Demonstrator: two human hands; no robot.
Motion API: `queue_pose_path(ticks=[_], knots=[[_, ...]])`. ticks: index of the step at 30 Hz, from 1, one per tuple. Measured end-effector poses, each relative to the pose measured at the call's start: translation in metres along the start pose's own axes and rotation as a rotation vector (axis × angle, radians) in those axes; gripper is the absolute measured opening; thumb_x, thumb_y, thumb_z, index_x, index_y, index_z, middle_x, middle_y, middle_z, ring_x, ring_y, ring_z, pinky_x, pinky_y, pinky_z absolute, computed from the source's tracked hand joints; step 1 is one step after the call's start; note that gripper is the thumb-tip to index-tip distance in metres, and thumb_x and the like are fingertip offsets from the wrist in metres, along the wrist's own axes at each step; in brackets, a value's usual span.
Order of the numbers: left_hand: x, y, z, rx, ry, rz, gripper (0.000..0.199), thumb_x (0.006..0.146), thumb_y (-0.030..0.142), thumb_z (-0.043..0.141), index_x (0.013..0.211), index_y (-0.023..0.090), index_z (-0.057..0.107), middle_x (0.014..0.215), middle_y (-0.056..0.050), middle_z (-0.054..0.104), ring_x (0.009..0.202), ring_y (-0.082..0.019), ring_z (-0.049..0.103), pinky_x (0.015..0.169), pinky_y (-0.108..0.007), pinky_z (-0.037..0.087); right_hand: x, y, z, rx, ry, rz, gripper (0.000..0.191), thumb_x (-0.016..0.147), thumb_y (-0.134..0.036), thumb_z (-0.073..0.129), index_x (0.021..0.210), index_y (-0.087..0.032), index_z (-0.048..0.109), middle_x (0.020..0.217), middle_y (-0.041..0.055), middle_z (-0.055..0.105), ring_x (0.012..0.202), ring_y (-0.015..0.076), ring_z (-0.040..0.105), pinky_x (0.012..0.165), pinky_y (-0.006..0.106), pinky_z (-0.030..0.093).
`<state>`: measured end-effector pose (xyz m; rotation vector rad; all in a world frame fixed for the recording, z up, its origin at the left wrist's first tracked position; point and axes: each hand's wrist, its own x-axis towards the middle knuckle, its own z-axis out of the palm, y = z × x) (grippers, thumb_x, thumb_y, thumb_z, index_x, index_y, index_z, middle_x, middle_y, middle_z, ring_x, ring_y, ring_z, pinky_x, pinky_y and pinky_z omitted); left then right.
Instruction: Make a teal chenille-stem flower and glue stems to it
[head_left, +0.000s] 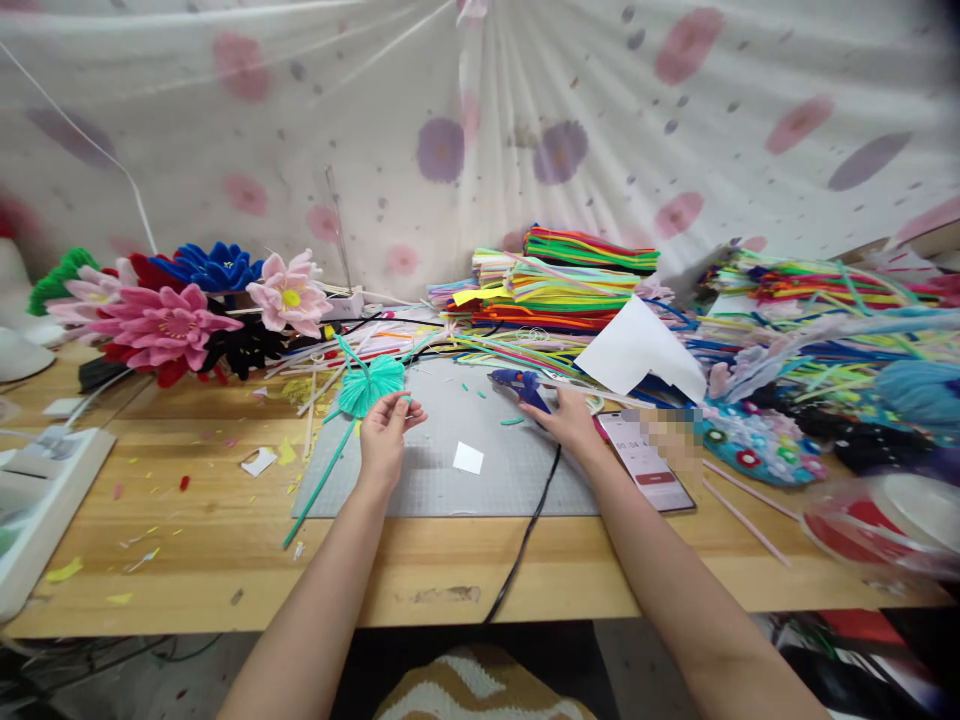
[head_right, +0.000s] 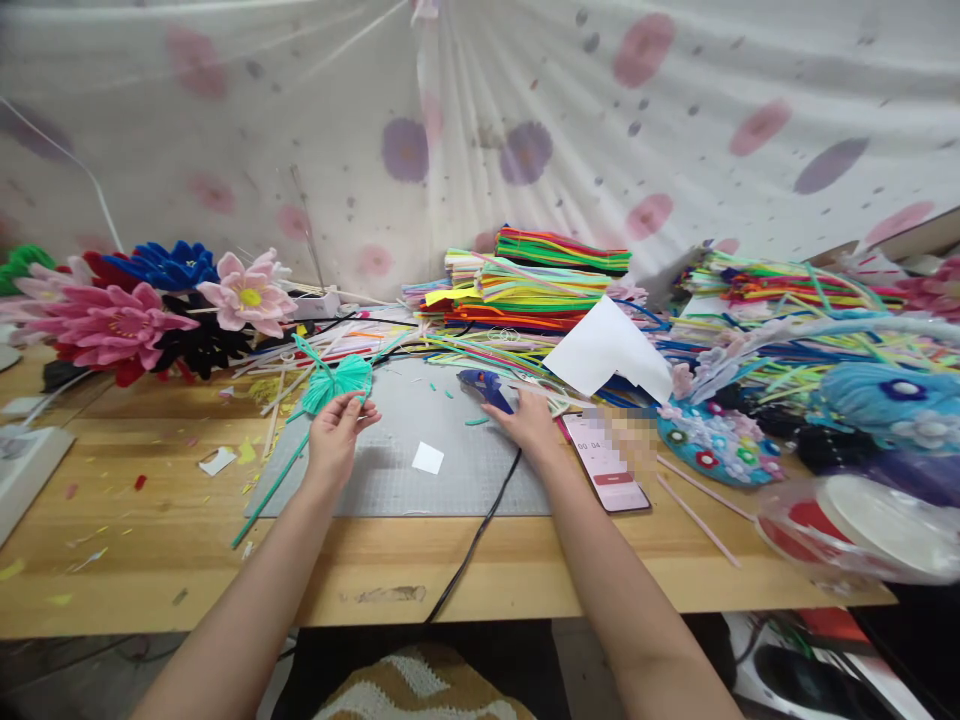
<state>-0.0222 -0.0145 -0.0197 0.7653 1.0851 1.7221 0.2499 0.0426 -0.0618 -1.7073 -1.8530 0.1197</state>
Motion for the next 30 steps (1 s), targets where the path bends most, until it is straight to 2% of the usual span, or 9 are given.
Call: queue_pose_path(ticks=[3,6,10,13,16,19,23,26,30], knots=[[-0.001,0.002,0.001,0.016,0.028,0.024,0.033,0.061,0.037,0.070,0.081,0.013,0.060,0.066,-0.001,0.063,0.063,-0.011,0.061,0.063,-0.030,0.054,-0.021,-0.004,-0.011,-0.074,0.134,0.043,0.062,0.061,-0.061,0.061,0.096,-0.011,0.056,0.095,0.0159,0.058,0.094,0.0287,0.050,0.078,0.038,0.038],[-0.004,0.005,0.002,0.051,0.014,0.063,0.032,0.063,0.037,0.068,0.082,0.013,0.059,0.067,-0.001,0.062,0.062,-0.012,0.061,0.063,-0.030,0.054,-0.040,-0.018,-0.019,-0.077,0.128,0.027,0.037,0.068,-0.052,0.058,0.075,-0.016,0.053,0.077,0.0090,0.057,0.078,0.0228,0.051,0.070,0.033,0.038],[-0.012,0.005,0.005,0.159,-0.067,0.126,0.029,0.068,0.037,0.065,0.084,0.014,0.059,0.066,-0.001,0.062,0.058,-0.011,0.061,0.062,-0.028,0.054,-0.046,-0.059,-0.015,0.204,-0.175,-0.094,0.023,0.076,-0.038,0.051,0.064,-0.019,0.048,0.065,0.0022,0.055,0.063,0.0147,0.048,0.059,0.027,0.034],[-0.016,0.002,0.006,0.259,-0.133,0.177,0.026,0.073,0.036,0.061,0.086,0.014,0.060,0.068,-0.001,0.063,0.061,-0.012,0.062,0.063,-0.028,0.053,-0.032,-0.098,-0.002,0.596,-0.370,-0.098,0.023,0.074,-0.041,0.053,0.068,-0.019,0.051,0.067,0.0010,0.055,0.062,0.0124,0.048,0.060,0.026,0.037],[-0.017,-0.002,0.004,0.308,-0.173,0.191,0.024,0.074,0.035,0.059,0.087,0.015,0.060,0.073,-0.003,0.065,0.065,-0.013,0.063,0.065,-0.028,0.053,-0.015,-0.134,0.011,1.053,-0.589,0.094,0.030,0.069,-0.048,0.058,0.077,-0.019,0.056,0.073,0.0012,0.059,0.062,0.0108,0.050,0.062,0.026,0.040],[-0.016,-0.003,0.001,0.297,-0.214,0.172,0.024,0.073,0.036,0.060,0.086,0.015,0.062,0.079,-0.004,0.066,0.069,-0.015,0.064,0.068,-0.031,0.054,-0.003,-0.159,0.019,1.324,-0.739,0.259,0.038,0.066,-0.051,0.059,0.083,-0.018,0.060,0.075,0.0016,0.060,0.065,0.0106,0.053,0.062,0.025,0.041],[-0.014,0.000,-0.001,0.220,-0.326,0.051,0.027,0.068,0.037,0.064,0.084,0.015,0.064,0.078,-0.004,0.066,0.073,-0.017,0.064,0.069,-0.035,0.055,0.003,-0.172,0.024,1.410,-0.747,0.370,0.034,0.058,-0.045,0.068,0.073,-0.015,0.059,0.063,-0.0020,0.054,0.054,0.0069,0.045,0.049,0.020,0.032],[-0.013,0.006,-0.002,0.153,-0.401,-0.014,0.037,0.062,0.033,0.070,0.095,0.017,0.061,0.089,-0.006,0.066,0.083,-0.020,0.064,0.070,-0.036,0.055,0.007,-0.173,0.025,1.407,-0.713,0.425,0.032,0.055,-0.041,0.071,0.061,-0.015,0.052,0.053,-0.0060,0.045,0.047,0.0045,0.037,0.044,0.020,0.025],[-0.012,0.011,-0.003,0.143,-0.423,-0.073,0.057,0.055,0.024,0.075,0.108,0.020,0.053,0.087,-0.005,0.067,0.088,-0.021,0.063,0.074,-0.036,0.053,0.012,-0.170,0.024,1.403,-0.687,0.427,0.032,0.058,-0.044,0.068,0.061,-0.016,0.052,0.050,-0.0068,0.041,0.047,0.0056,0.037,0.046,0.021,0.028]])
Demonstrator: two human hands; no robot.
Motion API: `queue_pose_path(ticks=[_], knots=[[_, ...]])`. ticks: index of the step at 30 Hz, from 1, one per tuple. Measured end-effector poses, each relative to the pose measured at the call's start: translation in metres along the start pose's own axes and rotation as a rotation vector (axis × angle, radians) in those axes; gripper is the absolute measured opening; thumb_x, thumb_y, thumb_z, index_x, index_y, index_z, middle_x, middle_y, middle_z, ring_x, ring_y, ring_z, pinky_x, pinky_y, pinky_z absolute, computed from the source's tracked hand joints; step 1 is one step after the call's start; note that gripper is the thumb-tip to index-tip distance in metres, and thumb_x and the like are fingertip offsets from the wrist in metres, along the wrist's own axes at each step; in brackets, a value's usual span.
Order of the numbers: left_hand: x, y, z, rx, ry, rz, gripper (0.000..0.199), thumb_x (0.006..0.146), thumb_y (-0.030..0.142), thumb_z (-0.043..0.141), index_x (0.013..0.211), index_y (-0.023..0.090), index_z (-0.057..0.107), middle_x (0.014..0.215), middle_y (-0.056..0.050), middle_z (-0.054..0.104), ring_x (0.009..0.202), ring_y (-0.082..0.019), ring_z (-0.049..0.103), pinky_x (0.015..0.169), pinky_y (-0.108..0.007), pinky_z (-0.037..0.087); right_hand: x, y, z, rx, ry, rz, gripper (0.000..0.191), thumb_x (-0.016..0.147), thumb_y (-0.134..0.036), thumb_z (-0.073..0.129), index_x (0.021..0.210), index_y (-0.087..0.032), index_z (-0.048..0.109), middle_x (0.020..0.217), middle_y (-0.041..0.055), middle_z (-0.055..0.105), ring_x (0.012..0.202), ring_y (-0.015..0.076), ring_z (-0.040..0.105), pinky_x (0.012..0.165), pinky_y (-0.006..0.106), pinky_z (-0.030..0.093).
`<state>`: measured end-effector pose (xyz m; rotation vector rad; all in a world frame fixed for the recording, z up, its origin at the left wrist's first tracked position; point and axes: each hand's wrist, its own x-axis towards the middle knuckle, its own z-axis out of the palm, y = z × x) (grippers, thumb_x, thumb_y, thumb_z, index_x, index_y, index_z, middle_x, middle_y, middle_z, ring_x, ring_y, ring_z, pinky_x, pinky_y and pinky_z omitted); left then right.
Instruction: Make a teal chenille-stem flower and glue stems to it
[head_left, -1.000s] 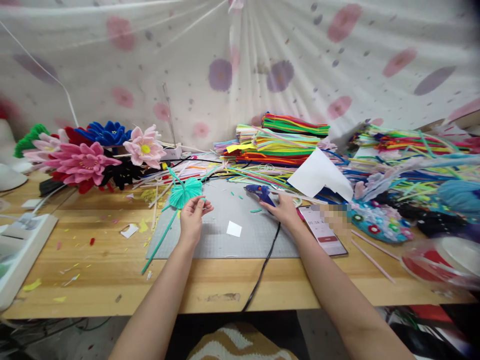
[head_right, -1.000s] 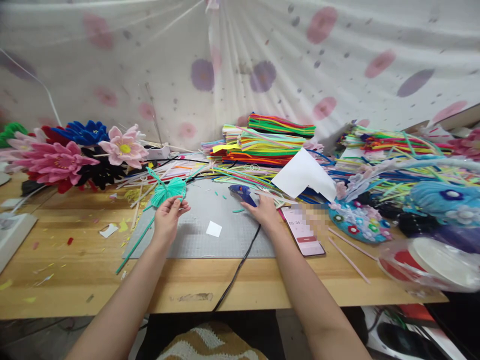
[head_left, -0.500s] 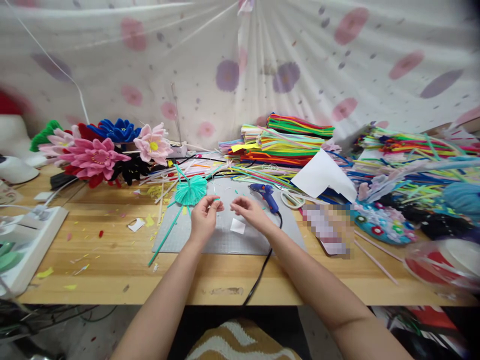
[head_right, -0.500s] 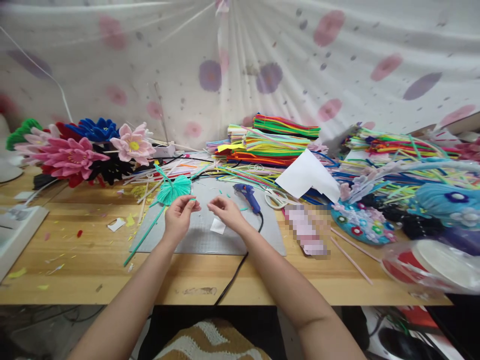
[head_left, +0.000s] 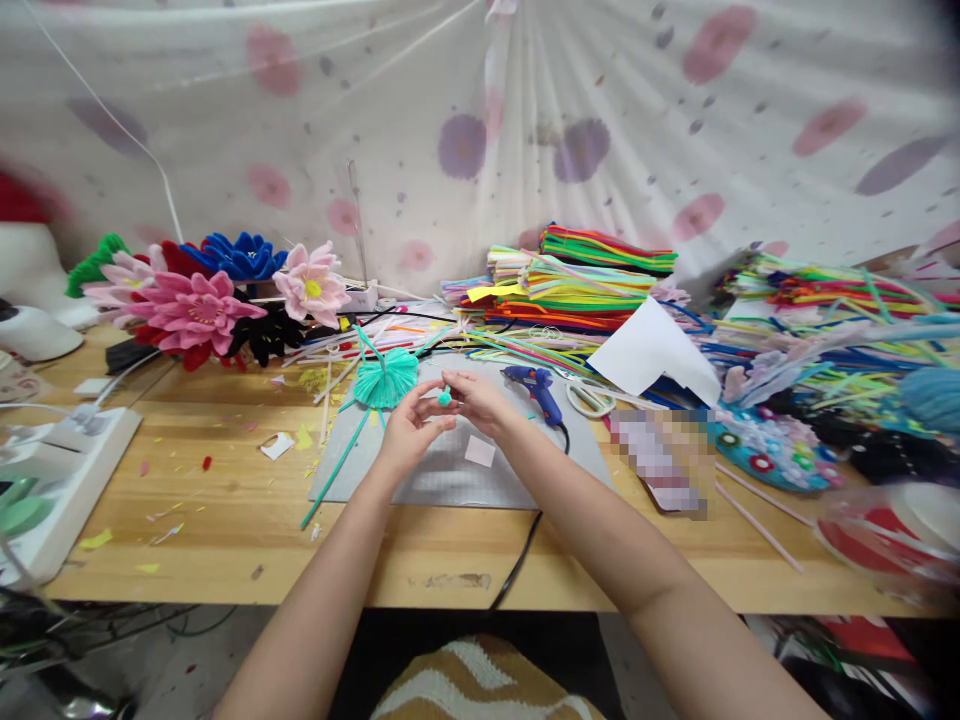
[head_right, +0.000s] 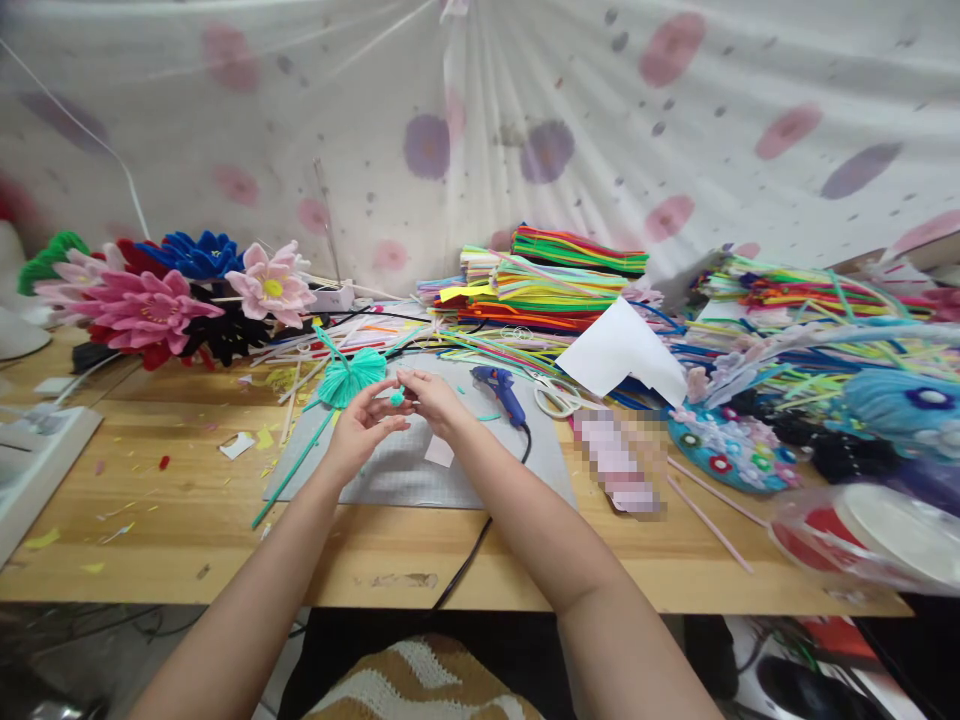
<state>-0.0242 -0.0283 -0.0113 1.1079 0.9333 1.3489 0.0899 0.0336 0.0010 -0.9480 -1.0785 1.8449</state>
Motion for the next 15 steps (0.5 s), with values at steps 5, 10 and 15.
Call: queue_pose_path(ticks=[5,10,15], knots=[[0.003,-0.002,-0.008,-0.004,0.232,-0.017,0.045,0.056,0.033,0.073,0.093,0.017,0.054,0.074,-0.002,0.064,0.070,-0.016,0.063,0.060,-0.030,0.053,0.003,-0.003,-0.005,-0.074,0.022,-0.035,0.033,0.056,-0.045,0.069,0.060,-0.016,0.054,0.049,-0.0063,0.042,0.048,0.0053,0.036,0.051,0.021,0.030],[0.008,-0.003,-0.017,-0.008,0.537,0.008,0.036,0.062,0.047,0.064,0.062,0.015,0.049,0.051,0.004,0.050,0.045,-0.006,0.047,0.045,-0.020,0.047,0.005,-0.003,-0.009,-0.190,0.049,-0.075,0.035,0.055,-0.047,0.069,0.058,-0.016,0.054,0.055,-0.0037,0.048,0.051,0.0056,0.039,0.051,0.022,0.029],[0.010,-0.001,-0.002,0.115,0.292,-0.111,0.044,0.060,0.056,0.061,0.071,0.015,0.051,0.054,0.002,0.053,0.044,-0.008,0.048,0.038,-0.021,0.045,0.006,-0.001,-0.008,-0.249,0.052,-0.088,0.035,0.055,-0.048,0.067,0.057,-0.016,0.053,0.052,-0.0042,0.047,0.049,0.0057,0.038,0.050,0.022,0.029]])
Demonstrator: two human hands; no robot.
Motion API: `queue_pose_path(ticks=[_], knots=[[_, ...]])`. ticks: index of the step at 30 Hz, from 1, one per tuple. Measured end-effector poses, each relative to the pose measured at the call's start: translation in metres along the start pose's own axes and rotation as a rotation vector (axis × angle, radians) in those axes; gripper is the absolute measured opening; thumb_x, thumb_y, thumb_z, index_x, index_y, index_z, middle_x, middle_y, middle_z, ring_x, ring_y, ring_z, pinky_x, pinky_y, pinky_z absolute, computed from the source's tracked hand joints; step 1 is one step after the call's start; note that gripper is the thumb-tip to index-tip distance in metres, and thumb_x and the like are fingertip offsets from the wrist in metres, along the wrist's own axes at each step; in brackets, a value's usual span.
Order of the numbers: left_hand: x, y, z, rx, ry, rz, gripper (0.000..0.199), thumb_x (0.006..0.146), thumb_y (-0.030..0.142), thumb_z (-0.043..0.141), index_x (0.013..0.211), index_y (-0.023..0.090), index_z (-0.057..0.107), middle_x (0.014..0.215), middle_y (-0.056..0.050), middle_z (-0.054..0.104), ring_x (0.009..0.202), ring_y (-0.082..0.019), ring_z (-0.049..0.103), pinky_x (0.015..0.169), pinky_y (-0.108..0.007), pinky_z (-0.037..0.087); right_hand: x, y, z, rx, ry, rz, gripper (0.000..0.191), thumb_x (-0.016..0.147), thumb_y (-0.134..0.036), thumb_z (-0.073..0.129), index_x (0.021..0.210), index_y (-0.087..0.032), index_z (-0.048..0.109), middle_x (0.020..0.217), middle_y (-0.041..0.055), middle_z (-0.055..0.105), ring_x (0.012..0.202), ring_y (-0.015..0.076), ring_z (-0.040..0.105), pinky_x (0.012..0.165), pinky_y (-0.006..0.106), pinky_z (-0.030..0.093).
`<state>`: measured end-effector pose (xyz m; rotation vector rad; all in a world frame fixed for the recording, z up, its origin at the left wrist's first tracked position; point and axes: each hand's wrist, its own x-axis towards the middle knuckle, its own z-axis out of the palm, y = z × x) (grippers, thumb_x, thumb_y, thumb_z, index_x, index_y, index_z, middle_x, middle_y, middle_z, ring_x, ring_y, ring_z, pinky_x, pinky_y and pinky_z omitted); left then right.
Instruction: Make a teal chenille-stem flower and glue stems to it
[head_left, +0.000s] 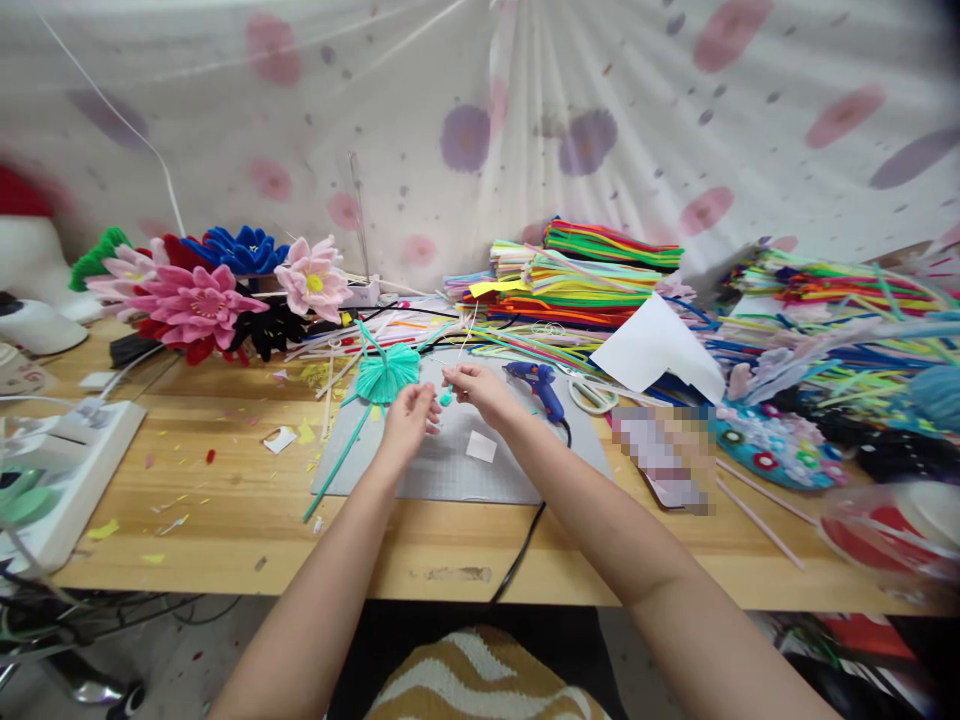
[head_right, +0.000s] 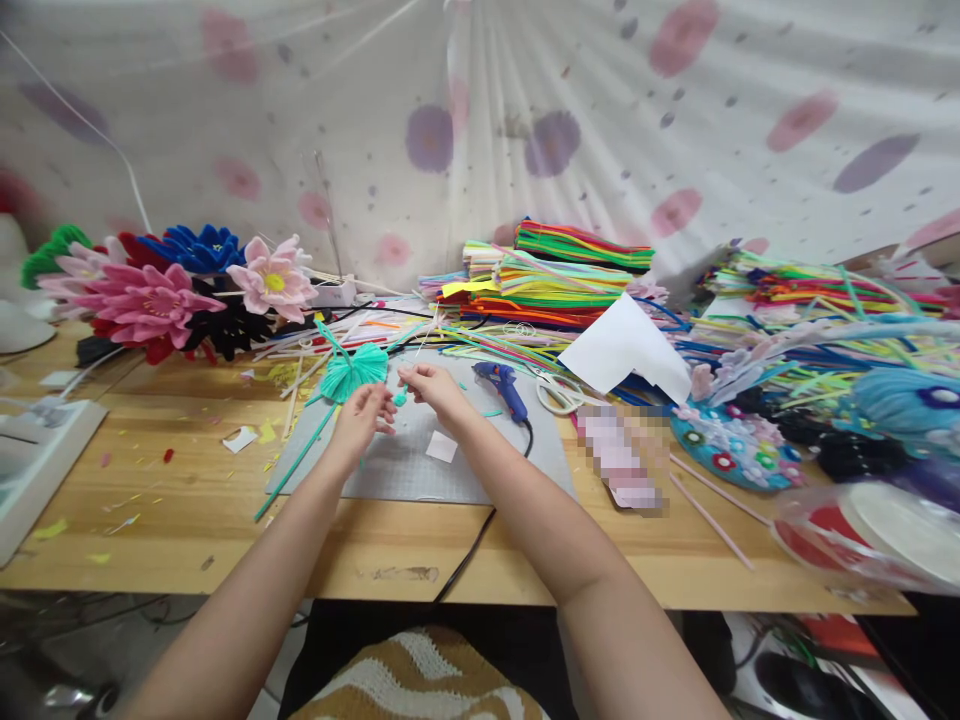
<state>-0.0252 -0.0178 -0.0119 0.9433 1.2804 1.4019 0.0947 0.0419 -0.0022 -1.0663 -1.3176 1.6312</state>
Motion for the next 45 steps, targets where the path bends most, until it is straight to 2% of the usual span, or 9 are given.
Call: queue_pose_path(ticks=[5,12,17,21,24,31,36,41,45], knots=[[-0.003,0.003,0.012,0.016,-0.025,0.017,0.039,0.058,0.047,0.067,0.071,0.015,0.050,0.060,0.000,0.059,0.047,-0.008,0.051,0.040,-0.021,0.046,-0.002,0.001,0.002,0.019,-0.027,-0.061,0.034,0.058,-0.048,0.065,0.059,-0.017,0.052,0.049,-0.0057,0.044,0.046,0.0059,0.038,0.049,0.022,0.029],[0.000,0.000,0.001,0.060,-0.032,-0.126,0.036,0.065,0.049,0.061,0.066,0.015,0.049,0.051,-0.001,0.059,0.041,-0.011,0.055,0.042,-0.024,0.045,-0.002,0.000,-0.002,0.011,-0.022,-0.069,0.032,0.061,-0.048,0.063,0.064,-0.017,0.056,0.049,-0.0057,0.044,0.046,0.0059,0.040,0.050,0.022,0.033],[0.002,-0.002,-0.003,0.192,0.033,-0.034,0.039,0.062,0.053,0.062,0.059,0.015,0.052,0.047,0.002,0.053,0.039,-0.008,0.046,0.038,-0.020,0.041,-0.002,-0.002,-0.001,-0.042,-0.011,-0.085,0.030,0.061,-0.045,0.063,0.061,-0.016,0.056,0.050,-0.0052,0.046,0.044,0.0056,0.041,0.048,0.022,0.032],[0.003,0.002,0.000,0.148,-0.086,-0.057,0.038,0.054,0.047,0.070,0.073,0.015,0.066,0.071,-0.003,0.062,0.060,-0.011,0.053,0.044,-0.019,0.043,-0.004,-0.003,-0.002,-0.083,-0.073,-0.079,0.028,0.061,-0.043,0.064,0.060,-0.015,0.059,0.054,-0.0033,0.052,0.049,0.0057,0.042,0.048,0.021,0.031],[0.007,0.000,0.000,0.097,-0.147,-0.124,0.034,0.052,0.044,0.073,0.068,0.014,0.067,0.068,-0.003,0.061,0.058,-0.009,0.051,0.047,-0.019,0.041,-0.004,-0.001,-0.002,-0.096,-0.122,-0.064,0.028,0.062,-0.043,0.064,0.063,-0.015,0.062,0.060,-0.0011,0.057,0.053,0.0065,0.044,0.049,0.021,0.031],[0.014,-0.005,0.003,0.014,0.016,-0.090,0.033,0.051,0.043,0.073,0.060,0.014,0.061,0.049,0.004,0.050,0.040,-0.003,0.030,0.040,-0.020,0.022,-0.007,0.003,-0.001,-0.004,-0.095,-0.044,0.025,0.067,-0.039,0.063,0.082,-0.019,0.061,0.067,-0.0024,0.057,0.060,0.0081,0.051,0.059,0.023,0.042],[0.014,-0.001,0.008,-0.032,0.078,-0.046,0.033,0.051,0.042,0.073,0.058,0.015,0.055,0.048,0.006,0.047,0.040,-0.003,0.026,0.040,-0.021,0.018,-0.012,0.004,-0.005,0.072,-0.202,-0.056,0.025,0.063,-0.028,0.067,0.084,-0.019,0.058,0.079,-0.0009,0.061,0.070,0.0091,0.055,0.068,0.025,0.045],[0.014,-0.002,0.006,0.010,0.055,-0.087,0.029,0.052,0.039,0.073,0.063,0.015,0.061,0.050,0.005,0.051,0.040,-0.003,0.028,0.040,-0.020,0.018,-0.012,0.011,-0.008,0.128,-0.211,-0.053,0.029,0.058,-0.021,0.069,0.085,-0.019,0.058,0.081,-0.0007,0.061,0.075,0.0097,0.056,0.070,0.025,0.045],[0.015,-0.004,0.002,0.089,0.062,-0.056,0.026,0.056,0.039,0.071,0.068,0.016,0.069,0.058,0.000,0.060,0.051,-0.008,0.046,0.047,-0.020,0.031,-0.011,0.016,-0.006,0.181,-0.175,0.009,0.030,0.057,-0.022,0.070,0.083,-0.018,0.056,0.079,-0.0008,0.060,0.070,0.0098,0.057,0.070,0.027,0.047]])
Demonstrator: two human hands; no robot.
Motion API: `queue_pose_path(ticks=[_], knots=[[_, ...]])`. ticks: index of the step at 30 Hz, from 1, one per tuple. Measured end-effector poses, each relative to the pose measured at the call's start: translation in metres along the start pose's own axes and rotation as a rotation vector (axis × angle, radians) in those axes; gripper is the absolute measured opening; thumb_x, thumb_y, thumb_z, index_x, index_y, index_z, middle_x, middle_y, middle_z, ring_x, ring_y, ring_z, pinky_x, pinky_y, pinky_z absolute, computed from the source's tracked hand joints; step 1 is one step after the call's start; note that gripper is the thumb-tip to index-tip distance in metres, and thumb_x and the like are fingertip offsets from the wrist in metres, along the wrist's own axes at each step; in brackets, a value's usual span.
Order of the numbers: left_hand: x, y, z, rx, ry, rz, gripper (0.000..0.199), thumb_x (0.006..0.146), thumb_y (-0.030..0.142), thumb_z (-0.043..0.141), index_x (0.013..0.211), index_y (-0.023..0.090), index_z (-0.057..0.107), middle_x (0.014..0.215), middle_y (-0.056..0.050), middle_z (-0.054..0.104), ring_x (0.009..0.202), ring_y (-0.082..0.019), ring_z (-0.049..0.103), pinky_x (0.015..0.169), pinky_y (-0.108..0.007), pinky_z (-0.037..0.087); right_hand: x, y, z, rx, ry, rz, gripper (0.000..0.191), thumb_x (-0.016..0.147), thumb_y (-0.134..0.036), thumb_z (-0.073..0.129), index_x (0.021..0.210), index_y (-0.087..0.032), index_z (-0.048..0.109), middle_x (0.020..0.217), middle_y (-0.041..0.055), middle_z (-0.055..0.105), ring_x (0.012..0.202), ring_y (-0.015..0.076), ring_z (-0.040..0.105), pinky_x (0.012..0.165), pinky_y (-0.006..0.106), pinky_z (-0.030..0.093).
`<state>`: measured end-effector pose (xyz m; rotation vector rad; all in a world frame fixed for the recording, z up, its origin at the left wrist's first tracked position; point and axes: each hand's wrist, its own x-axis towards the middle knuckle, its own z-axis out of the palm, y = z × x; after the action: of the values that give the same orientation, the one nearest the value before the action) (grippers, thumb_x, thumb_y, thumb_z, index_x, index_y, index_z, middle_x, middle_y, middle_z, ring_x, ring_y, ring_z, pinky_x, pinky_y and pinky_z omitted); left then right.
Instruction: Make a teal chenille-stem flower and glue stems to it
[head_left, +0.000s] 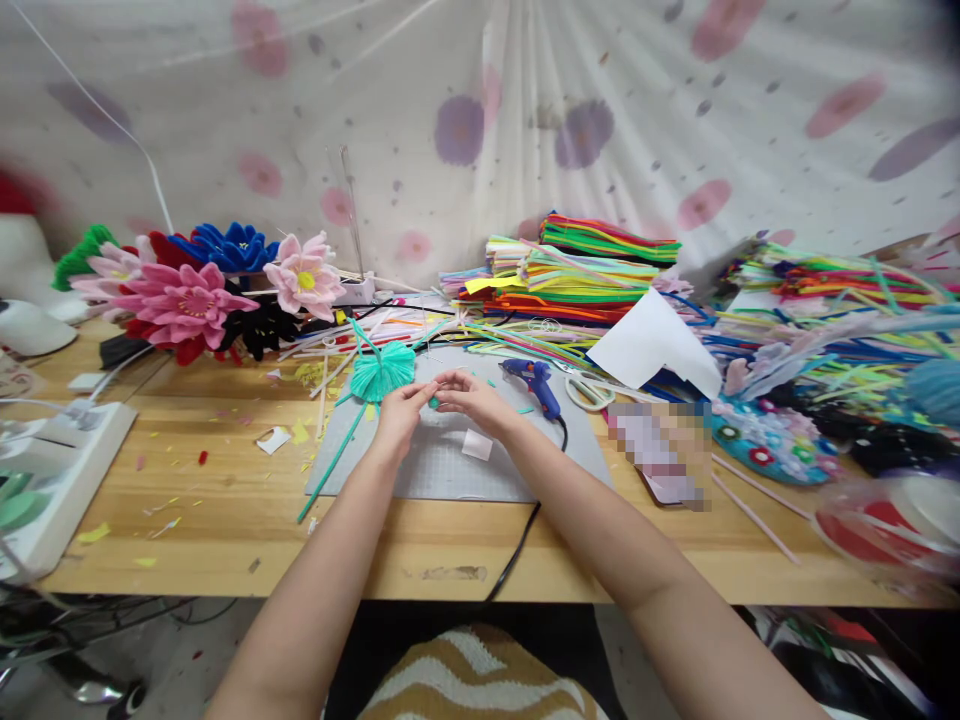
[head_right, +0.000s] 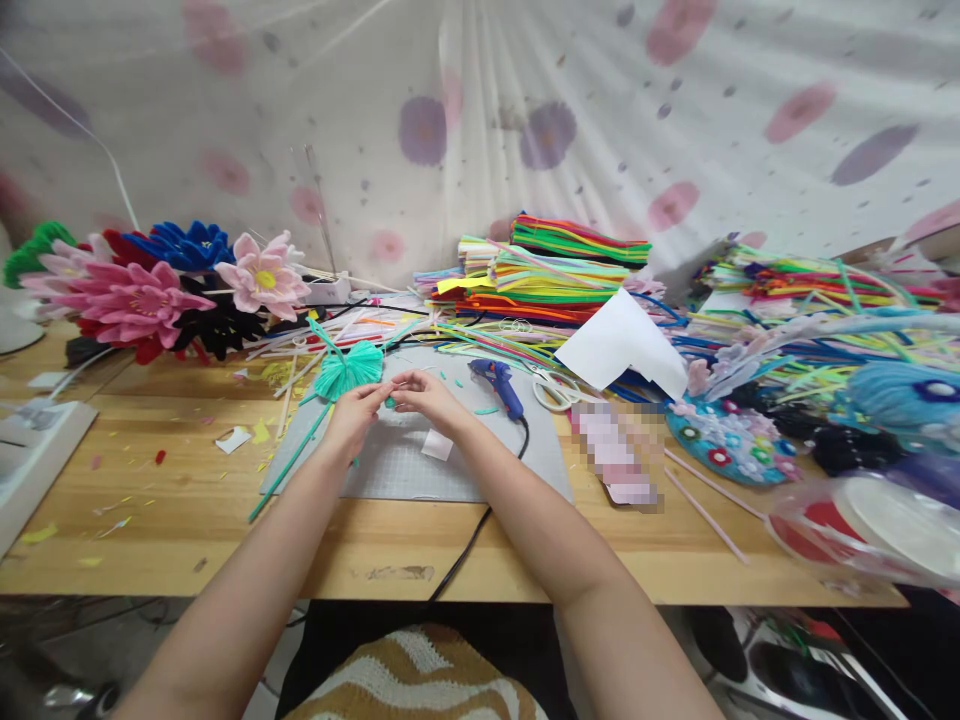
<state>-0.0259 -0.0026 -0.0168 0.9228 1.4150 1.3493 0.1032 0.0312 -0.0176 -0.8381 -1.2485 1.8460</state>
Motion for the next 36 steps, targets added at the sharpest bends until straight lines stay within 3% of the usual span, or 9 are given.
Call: queue_pose_path(ticks=[8,14,17,20,23,27,30,33,36], knots=[[0.006,-0.006,-0.004,0.207,-0.052,0.175,0.023,0.060,0.039,0.065,0.065,0.017,0.070,0.054,0.001,0.059,0.057,-0.014,0.051,0.055,-0.024,0.036,0.001,0.001,0.004,0.038,0.058,0.065,0.026,0.053,-0.016,0.066,0.077,-0.018,0.055,0.069,-0.0023,0.058,0.063,0.0096,0.056,0.062,0.026,0.047],[0.028,-0.010,-0.035,0.407,0.415,0.278,0.029,0.064,0.045,0.062,0.066,0.016,0.062,0.061,-0.002,0.057,0.062,-0.016,0.052,0.061,-0.028,0.041,-0.003,-0.001,-0.016,-0.067,0.145,0.056,0.023,0.055,-0.019,0.064,0.077,-0.017,0.061,0.070,-0.0006,0.060,0.061,0.0080,0.053,0.057,0.022,0.040],[0.048,-0.012,-0.047,0.670,0.550,0.425,0.039,0.062,0.040,0.067,0.089,0.014,0.061,0.096,-0.013,0.059,0.095,-0.025,0.051,0.085,-0.038,0.038,-0.008,0.001,-0.029,-0.100,0.181,0.014,0.023,0.055,-0.025,0.066,0.076,-0.018,0.060,0.068,-0.0022,0.057,0.062,0.0084,0.054,0.058,0.023,0.040],[0.067,-0.016,-0.047,0.806,0.462,0.468,0.036,0.072,0.033,0.058,0.101,0.012,0.059,0.115,-0.019,0.053,0.114,-0.030,0.043,0.097,-0.041,0.029,-0.012,0.004,-0.034,-0.143,0.225,-0.004,0.024,0.056,-0.032,0.067,0.072,-0.017,0.057,0.065,-0.0030,0.055,0.060,0.0086,0.052,0.057,0.023,0.040],[0.076,-0.015,-0.043,0.829,0.376,0.387,0.026,0.081,0.028,0.044,0.091,0.013,0.062,0.105,-0.019,0.059,0.106,-0.030,0.050,0.093,-0.042,0.032,-0.015,0.008,-0.035,-0.210,0.249,-0.043,0.024,0.057,-0.035,0.066,0.068,-0.017,0.054,0.062,-0.0029,0.054,0.057,0.0085,0.050,0.055,0.023,0.039],[0.073,0.002,-0.044,0.564,0.460,0.267,0.028,0.082,0.034,0.044,0.072,0.015,0.062,0.076,-0.012,0.063,0.085,-0.026,0.059,0.078,-0.037,0.041,-0.020,0.010,-0.039,-0.252,0.296,-0.159,0.024,0.061,-0.038,0.063,0.069,-0.017,0.052,0.060,-0.0027,0.053,0.055,0.0085,0.048,0.054,0.023,0.039],[0.063,0.024,-0.049,-0.005,0.432,0.187,0.024,0.082,0.030,0.043,0.078,0.015,0.061,0.072,-0.005,0.063,0.074,-0.018,0.060,0.071,-0.030,0.044,-0.028,0.006,-0.044,-0.285,0.321,-0.251,0.024,0.065,-0.039,0.061,0.072,-0.018,0.051,0.059,-0.0031,0.051,0.054,0.0087,0.048,0.052,0.023,0.038],[0.050,0.044,-0.054,-0.487,0.154,-0.069,0.022,0.083,0.024,0.041,0.086,0.014,0.061,0.076,-0.005,0.065,0.076,-0.017,0.062,0.075,-0.032,0.047,-0.039,-0.007,-0.047,-0.396,0.307,-0.309,0.022,0.069,-0.038,0.059,0.073,-0.018,0.051,0.059,-0.0035,0.049,0.052,0.0084,0.046,0.050,0.022,0.037],[0.037,0.053,-0.057,-0.730,-0.078,-0.212,0.030,0.086,0.025,0.035,0.095,0.014,0.061,0.085,-0.008,0.067,0.086,-0.020,0.063,0.082,-0.039,0.046,-0.050,-0.027,-0.043,-0.587,0.306,-0.371,0.018,0.072,-0.035,0.056,0.073,-0.018,0.052,0.063,-0.0025,0.051,0.053,0.0085,0.046,0.051,0.022,0.037]])
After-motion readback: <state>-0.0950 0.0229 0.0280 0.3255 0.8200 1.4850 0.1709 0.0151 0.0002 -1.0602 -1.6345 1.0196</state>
